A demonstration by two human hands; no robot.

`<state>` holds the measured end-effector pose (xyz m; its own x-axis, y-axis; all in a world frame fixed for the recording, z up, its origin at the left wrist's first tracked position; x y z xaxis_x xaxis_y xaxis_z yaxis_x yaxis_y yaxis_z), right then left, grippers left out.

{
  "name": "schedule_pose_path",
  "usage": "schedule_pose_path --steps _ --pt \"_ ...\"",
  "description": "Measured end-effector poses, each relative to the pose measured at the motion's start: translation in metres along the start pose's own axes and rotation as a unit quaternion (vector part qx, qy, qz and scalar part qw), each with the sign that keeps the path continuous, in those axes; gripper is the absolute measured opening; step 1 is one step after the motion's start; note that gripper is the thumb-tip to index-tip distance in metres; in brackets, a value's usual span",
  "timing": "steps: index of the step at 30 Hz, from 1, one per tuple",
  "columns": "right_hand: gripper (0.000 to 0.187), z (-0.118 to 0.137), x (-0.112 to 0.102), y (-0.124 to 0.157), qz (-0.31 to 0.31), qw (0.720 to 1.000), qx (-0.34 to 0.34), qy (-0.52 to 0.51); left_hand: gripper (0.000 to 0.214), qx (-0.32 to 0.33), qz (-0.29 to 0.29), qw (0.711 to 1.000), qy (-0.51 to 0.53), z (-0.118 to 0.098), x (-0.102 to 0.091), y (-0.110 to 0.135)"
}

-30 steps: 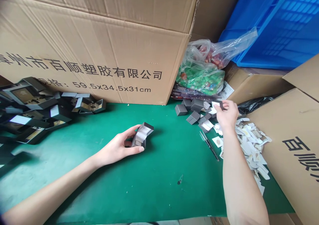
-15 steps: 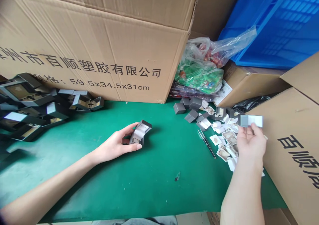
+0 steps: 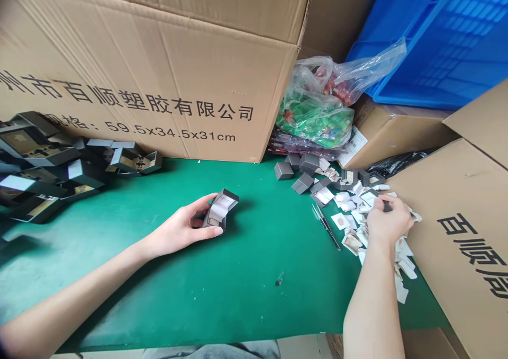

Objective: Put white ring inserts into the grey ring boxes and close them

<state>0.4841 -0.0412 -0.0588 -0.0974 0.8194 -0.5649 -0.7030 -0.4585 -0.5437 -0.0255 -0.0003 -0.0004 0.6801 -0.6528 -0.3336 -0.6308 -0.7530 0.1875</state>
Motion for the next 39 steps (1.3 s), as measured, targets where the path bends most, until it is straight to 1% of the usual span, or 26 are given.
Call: schedule_pose_path --steps 1,3,7,9,12,14,18,22,25,28,29,31,33,34,36,37,38,39 --pt "0.016 0.001 0.002 0.0 0.013 1.0 0.001 0.019 0.091 0.0 0.001 1.0 0.001 0.0 0.0 0.0" --pt "0.019 0.003 0.006 -0.001 0.018 0.999 0.009 0.032 0.091 0.001 0.003 1.0 0.003 0.001 0.0 0.0" --pt "0.034 0.005 0.01 0.0 0.039 0.998 0.004 0.04 0.091 0.005 0.006 1.0 0.024 0.002 0.0 -0.001" --pt "0.036 0.003 0.009 0.001 0.019 0.999 -0.003 0.038 0.091 0.01 0.01 0.999 0.043 0.002 0.0 -0.001" --pt "0.035 0.0 0.005 0.003 -0.042 0.999 -0.003 0.019 0.09 0.019 0.005 0.998 0.063 0.0 0.0 -0.002" --pt "0.032 -0.002 0.004 0.002 -0.054 0.998 0.003 0.011 0.089 0.024 0.001 0.997 0.07 -0.001 0.0 -0.002" --pt "0.023 -0.007 0.004 0.0 -0.01 0.999 -0.006 0.036 0.086 0.031 0.002 0.996 0.081 -0.002 -0.001 -0.002" --pt "0.022 -0.008 0.005 -0.001 -0.003 0.997 -0.025 0.07 0.085 0.03 0.003 0.996 0.082 -0.001 -0.001 -0.002" --pt "0.027 -0.002 0.007 0.001 0.024 0.997 -0.039 0.066 0.086 0.03 0.003 0.997 0.076 -0.001 0.0 -0.002" --pt "0.03 0.011 0.004 0.003 0.024 0.998 -0.016 0.063 0.086 0.026 -0.002 0.998 0.065 -0.001 -0.001 -0.003" --pt "0.032 0.016 0.001 0.003 0.011 0.998 -0.003 0.055 0.086 0.025 -0.005 0.998 0.062 0.0 -0.001 -0.003" --pt "0.037 0.023 -0.012 0.005 -0.034 0.999 0.018 0.015 0.086 0.022 -0.011 0.999 0.048 0.001 -0.002 -0.003" --pt "0.045 0.019 -0.031 0.009 -0.087 0.995 0.011 -0.048 0.087 0.016 -0.014 0.999 0.039 0.002 -0.003 -0.004" --pt "0.049 0.012 -0.043 0.013 -0.112 0.991 0.0 -0.077 0.087 0.015 -0.016 0.999 0.036 0.002 -0.003 -0.005" --pt "0.05 -0.012 -0.071 0.025 -0.163 0.981 -0.011 -0.104 0.087 0.015 -0.018 0.999 0.034 0.002 -0.003 -0.006" --pt "0.048 -0.028 -0.085 0.034 -0.197 0.974 0.002 -0.108 0.087 0.015 -0.018 0.999 0.032 0.001 -0.003 -0.006" --pt "0.044 -0.045 -0.099 0.044 -0.236 0.965 0.03 -0.106 0.087 0.015 -0.019 0.999 0.029 0.001 -0.003 -0.007" --pt "0.038 -0.062 -0.112 0.054 -0.266 0.953 0.074 -0.123 0.086 0.014 -0.021 0.999 0.026 0.001 -0.003 -0.007"
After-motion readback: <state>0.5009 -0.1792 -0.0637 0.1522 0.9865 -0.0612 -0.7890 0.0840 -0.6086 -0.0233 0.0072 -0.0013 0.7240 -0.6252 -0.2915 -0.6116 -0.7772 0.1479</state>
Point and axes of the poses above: each hand's wrist, its own y-axis away from the middle knuckle, its own x-axis out of the palm, z = x × y, the point moved 1 cm from there along -y, towards the middle knuckle, and after that the axes turned 9 degrees about z, right-handed, at the moved point
